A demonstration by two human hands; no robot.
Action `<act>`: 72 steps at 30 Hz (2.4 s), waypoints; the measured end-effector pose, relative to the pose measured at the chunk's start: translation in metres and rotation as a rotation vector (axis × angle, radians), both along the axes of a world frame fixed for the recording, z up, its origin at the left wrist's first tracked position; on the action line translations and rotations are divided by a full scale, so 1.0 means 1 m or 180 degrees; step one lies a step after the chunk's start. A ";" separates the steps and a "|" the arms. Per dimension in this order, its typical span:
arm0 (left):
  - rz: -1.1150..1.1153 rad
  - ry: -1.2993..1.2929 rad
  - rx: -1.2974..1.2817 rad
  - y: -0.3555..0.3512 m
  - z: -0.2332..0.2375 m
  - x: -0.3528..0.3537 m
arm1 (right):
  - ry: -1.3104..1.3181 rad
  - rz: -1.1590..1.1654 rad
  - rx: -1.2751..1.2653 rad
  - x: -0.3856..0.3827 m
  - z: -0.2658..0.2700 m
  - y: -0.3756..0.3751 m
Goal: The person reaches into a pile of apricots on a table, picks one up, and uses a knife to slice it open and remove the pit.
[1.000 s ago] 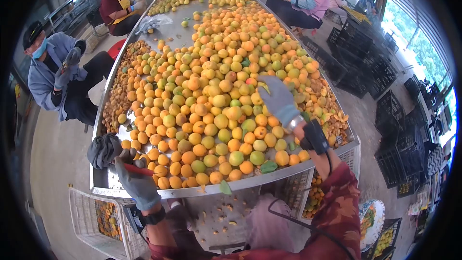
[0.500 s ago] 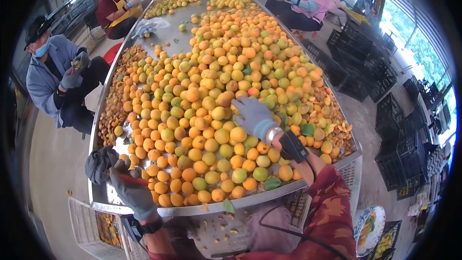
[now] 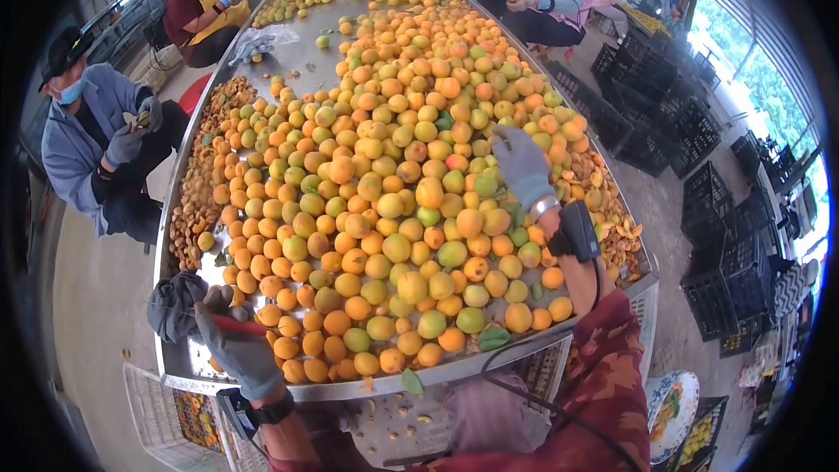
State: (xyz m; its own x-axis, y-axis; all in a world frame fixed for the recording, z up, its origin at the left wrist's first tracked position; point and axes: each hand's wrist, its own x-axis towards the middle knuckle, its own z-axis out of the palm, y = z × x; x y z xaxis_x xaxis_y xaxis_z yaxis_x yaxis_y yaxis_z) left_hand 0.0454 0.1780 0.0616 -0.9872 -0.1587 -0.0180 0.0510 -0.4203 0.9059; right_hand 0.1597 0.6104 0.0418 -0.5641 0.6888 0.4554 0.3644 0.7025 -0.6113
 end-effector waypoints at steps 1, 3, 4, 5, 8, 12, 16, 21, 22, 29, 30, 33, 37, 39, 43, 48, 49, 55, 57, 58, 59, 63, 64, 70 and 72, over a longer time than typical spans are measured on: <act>-0.0002 0.0000 -0.0002 0.001 0.000 0.000 | -0.0032 0.0033 0.0045 -0.005 -0.009 0.018; -0.0011 -0.0090 0.0200 0.002 0.000 0.000 | -0.0061 0.0061 0.0087 -0.016 -0.014 0.034; -0.0015 -0.0090 0.0198 0.002 0.000 0.000 | -0.0423 0.0051 -0.0038 -0.023 -0.015 0.037; -0.0089 -0.0105 0.0254 0.001 0.000 0.000 | -0.0786 0.0042 -0.0163 -0.028 -0.017 0.038; -0.0142 -0.0130 0.0292 0.004 0.001 0.000 | -0.1285 0.0536 0.0426 -0.037 -0.046 0.046; -0.0160 -0.0150 0.0295 0.006 0.001 -0.002 | -0.1867 0.0474 -0.0120 -0.038 -0.022 0.037; -0.0031 -0.0185 0.0185 0.010 0.004 0.000 | -0.2426 0.0162 0.0045 -0.048 -0.021 0.034; -0.0155 0.0017 0.0044 0.007 -0.008 -0.001 | -0.2680 -0.0047 0.0107 -0.066 -0.008 0.032; -0.0166 0.0021 0.0048 0.009 -0.006 0.000 | -0.2779 -0.0038 -0.0031 -0.066 -0.002 0.029; -0.0238 -0.0070 -0.0069 0.015 -0.006 0.002 | -0.2343 0.0221 0.0597 -0.055 -0.026 0.032; -0.0189 -0.0042 -0.0146 0.015 -0.006 0.002 | -0.2449 0.0157 0.0502 -0.059 -0.021 0.031; -0.0275 -0.0042 -0.0019 0.014 -0.007 0.003 | -0.2422 0.0112 0.0391 -0.058 -0.017 0.025; -0.0263 -0.0071 -0.0022 0.015 -0.005 0.004 | -0.2330 0.0286 -0.0337 -0.053 -0.016 0.031; -0.0265 -0.0073 -0.0011 0.014 -0.005 0.006 | -0.2106 0.0379 -0.0292 -0.051 -0.021 0.033; -0.0282 -0.0020 0.0020 0.006 -0.008 0.012 | -0.2115 0.0582 0.0673 -0.058 -0.032 0.036; -0.0312 0.0005 0.0114 0.001 -0.003 0.020 | -0.2967 0.0414 0.0897 -0.059 -0.013 0.018; -0.0374 0.0055 0.0156 -0.001 -0.002 0.021 | -0.2374 0.0371 0.0695 -0.054 -0.019 0.021; -0.0322 -0.0007 0.0113 -0.006 0.004 0.024 | -0.0347 0.0052 0.0241 0.005 -0.020 0.003; -0.0341 0.0018 0.0074 -0.011 0.003 0.023 | 0.0249 -0.0097 0.0377 0.042 0.001 -0.014; -0.0365 0.0038 0.0026 -0.013 0.002 0.024 | 0.0397 -0.0206 0.0528 0.066 0.018 -0.025; -0.0388 0.0037 0.0039 -0.013 0.000 0.024 | 0.0520 -0.0297 0.0615 0.094 0.029 -0.031; -0.0195 0.0199 -0.0213 -0.014 0.000 0.029 | 0.0557 -0.0994 0.0481 0.209 0.071 -0.077; -0.0206 0.0234 -0.0302 -0.014 0.002 0.032 | 0.0648 -0.1219 0.0480 0.237 0.069 -0.087; -0.0275 0.0063 0.0150 -0.019 0.009 0.046 | -0.1008 -0.1909 0.0553 0.382 0.015 -0.132; -0.0245 0.0236 0.0032 -0.026 -0.005 0.045 | -0.1544 -0.1718 0.0587 0.423 -0.022 -0.138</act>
